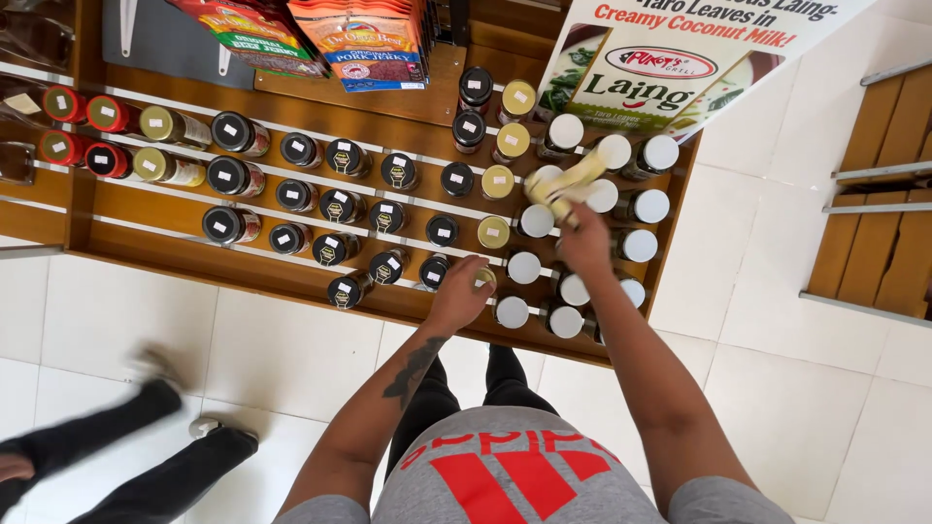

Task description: Wiping down glass product jars on a grocery store shelf with a cleaning cloth.

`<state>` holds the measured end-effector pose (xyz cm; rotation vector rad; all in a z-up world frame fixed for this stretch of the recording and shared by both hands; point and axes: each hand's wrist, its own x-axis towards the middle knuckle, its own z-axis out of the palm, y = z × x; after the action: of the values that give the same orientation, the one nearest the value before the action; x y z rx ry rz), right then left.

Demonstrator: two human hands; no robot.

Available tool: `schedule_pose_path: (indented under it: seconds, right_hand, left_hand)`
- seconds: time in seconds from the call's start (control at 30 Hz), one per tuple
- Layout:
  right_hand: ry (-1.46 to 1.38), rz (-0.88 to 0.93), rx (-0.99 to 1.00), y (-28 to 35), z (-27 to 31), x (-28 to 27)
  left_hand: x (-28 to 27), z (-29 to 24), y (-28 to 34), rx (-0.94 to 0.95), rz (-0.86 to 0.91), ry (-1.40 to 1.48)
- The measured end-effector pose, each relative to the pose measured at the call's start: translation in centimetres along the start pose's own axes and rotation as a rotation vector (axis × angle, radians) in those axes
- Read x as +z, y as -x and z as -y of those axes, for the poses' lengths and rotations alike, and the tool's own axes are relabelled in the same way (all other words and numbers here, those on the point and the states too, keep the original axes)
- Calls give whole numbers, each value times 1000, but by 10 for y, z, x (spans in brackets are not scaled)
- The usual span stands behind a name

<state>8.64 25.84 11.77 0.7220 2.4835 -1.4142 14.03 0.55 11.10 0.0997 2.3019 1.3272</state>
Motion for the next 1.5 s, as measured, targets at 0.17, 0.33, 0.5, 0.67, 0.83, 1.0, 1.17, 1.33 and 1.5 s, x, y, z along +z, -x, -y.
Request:
schedule_pose_path:
  seconds: [0.17,0.33,0.5,0.67,0.83,1.0,1.17,1.33,1.5]
  right_hand:
    - [160,374,-231,59,8,47]
    - [88,651,-341,46,14,46]
    - [-722,-36,479,-39,-44,-5]
    - [-947,-215,329,-48,-41,-28]
    - [-687,-134,165,-42,-21,60]
    - [71,353,-260,33,39,146]
    - [8,488,-332,67,48,147]
    - [-350,266,279,48,23,97]
    - [-941,-70,352,42,5,38]
  left_hand:
    - [19,71,-20,-452,3,705]
    - [6,80,-28,-553,-30,867]
    - [-10,71,-21,-520,-82,685]
    - [-18,83,-9,-531,-118,669]
    - [-28,91,-6,-553,-168,604]
    - [-41,106,-3,-527,-196,761]
    - [-46,129,-3,-455,-281,606]
    - [-47,117,-12,-377,-281,420]
    - [-37,116,-41,-318,-270,233]
